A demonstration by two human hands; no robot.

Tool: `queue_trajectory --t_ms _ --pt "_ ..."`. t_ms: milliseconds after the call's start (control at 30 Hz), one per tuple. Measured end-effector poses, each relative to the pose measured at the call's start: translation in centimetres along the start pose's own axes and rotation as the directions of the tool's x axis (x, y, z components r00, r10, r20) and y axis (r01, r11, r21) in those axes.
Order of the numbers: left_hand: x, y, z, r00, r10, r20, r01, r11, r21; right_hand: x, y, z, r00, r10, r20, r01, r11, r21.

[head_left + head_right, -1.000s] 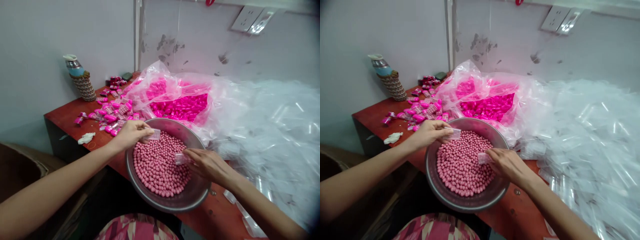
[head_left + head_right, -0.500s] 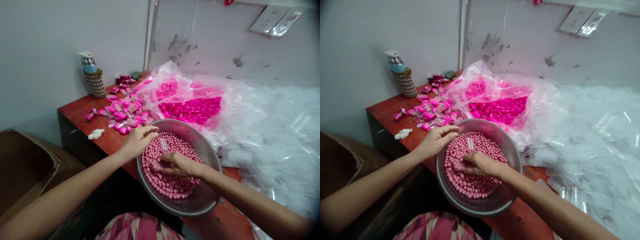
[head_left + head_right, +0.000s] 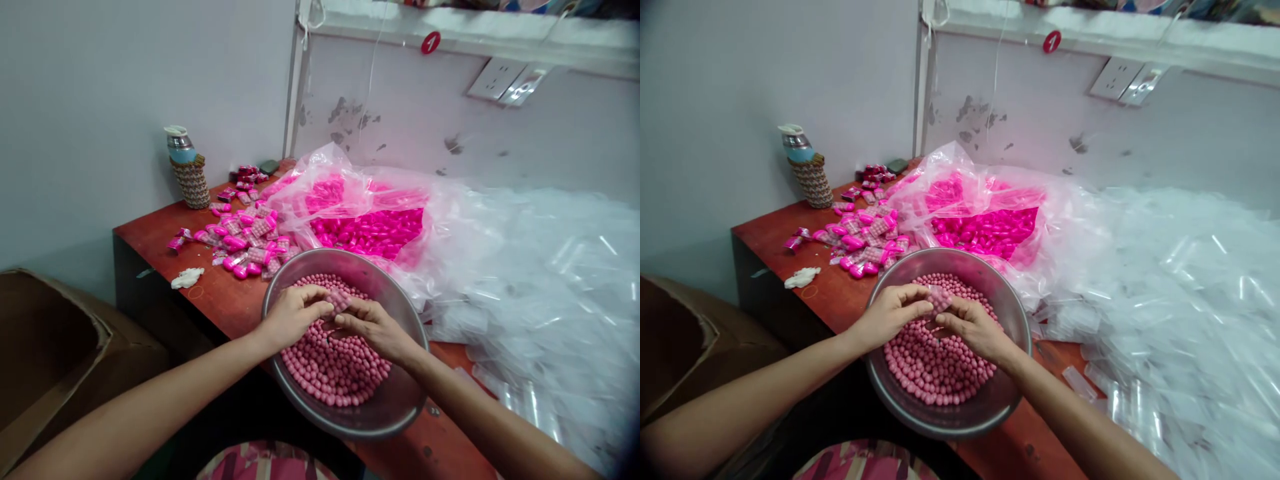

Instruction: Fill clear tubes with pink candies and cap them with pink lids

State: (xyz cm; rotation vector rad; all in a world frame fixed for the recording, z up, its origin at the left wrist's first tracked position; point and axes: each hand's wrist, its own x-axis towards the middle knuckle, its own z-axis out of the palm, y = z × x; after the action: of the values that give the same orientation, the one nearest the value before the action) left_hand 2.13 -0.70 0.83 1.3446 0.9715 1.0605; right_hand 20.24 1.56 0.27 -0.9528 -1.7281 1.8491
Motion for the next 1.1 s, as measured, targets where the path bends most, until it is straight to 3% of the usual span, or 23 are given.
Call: queue_trajectory --t_ms 100,200,333,433,700,867,933,1000,1067,1100 --pt "0.4 -0.5 0.3 0.982 -0.187 0.023 0.187 0.947 -0.26 -0.6 -0.4 -0.7 0.99 -0.067 -0.126 0.031 0.963 -0.268" --pt "0.6 -0.8 0.4 0.962 -0.261 0.076 0.271 0.895 -0.353 -1.2 -1.3 -1.6 0.956 -0.234 -0.179 0.117 0.86 -0.497" --pt "0.8 -0.9 0.3 0.966 -0.23 0.116 0.251 0.938 -0.237 -1.4 -3.0 -2.2 0.932 -0.363 0.001 0.263 0.673 -0.691" --pt "0.7 -0.7 0.2 0.98 -0.156 0.119 0.166 0.983 -0.079 -1.3 -3.8 -2.1 0.934 -0.344 0.094 0.29 0.58 -0.761" --pt "0.2 0.9 0.4 0.974 -0.039 0.224 -0.03 0.954 0.297 -1.6 -3.1 -1.8 0.969 -0.196 0.151 0.241 0.601 -0.763" --pt "0.0 1.0 0.5 0.992 -0.012 0.126 -0.04 0.913 0.405 -1.2 -4.0 -2.5 0.985 -0.006 0.173 0.143 0.587 -0.797" --pt "0.0 0.7 0.4 0.997 -0.023 0.07 -0.008 0.91 0.415 -0.5 -4.7 -3.8 0.969 0.113 0.22 0.103 0.622 -0.776" --pt "0.2 0.2 0.2 0.997 -0.064 0.037 0.047 0.937 0.345 0.9 -5.2 -5.9 0.962 0.154 0.223 0.066 0.665 -0.744" --pt "0.4 -0.2 0.0 0.994 -0.111 0.022 0.104 0.975 0.196 3.1 -5.4 -8.7 0.989 0.083 0.12 0.036 0.655 -0.755" --pt "0.5 -0.3 -0.1 0.99 -0.136 0.018 0.134 0.986 0.101 4.5 -5.4 -10.2 1.0 0.006 0.011 0.005 0.61 -0.792"
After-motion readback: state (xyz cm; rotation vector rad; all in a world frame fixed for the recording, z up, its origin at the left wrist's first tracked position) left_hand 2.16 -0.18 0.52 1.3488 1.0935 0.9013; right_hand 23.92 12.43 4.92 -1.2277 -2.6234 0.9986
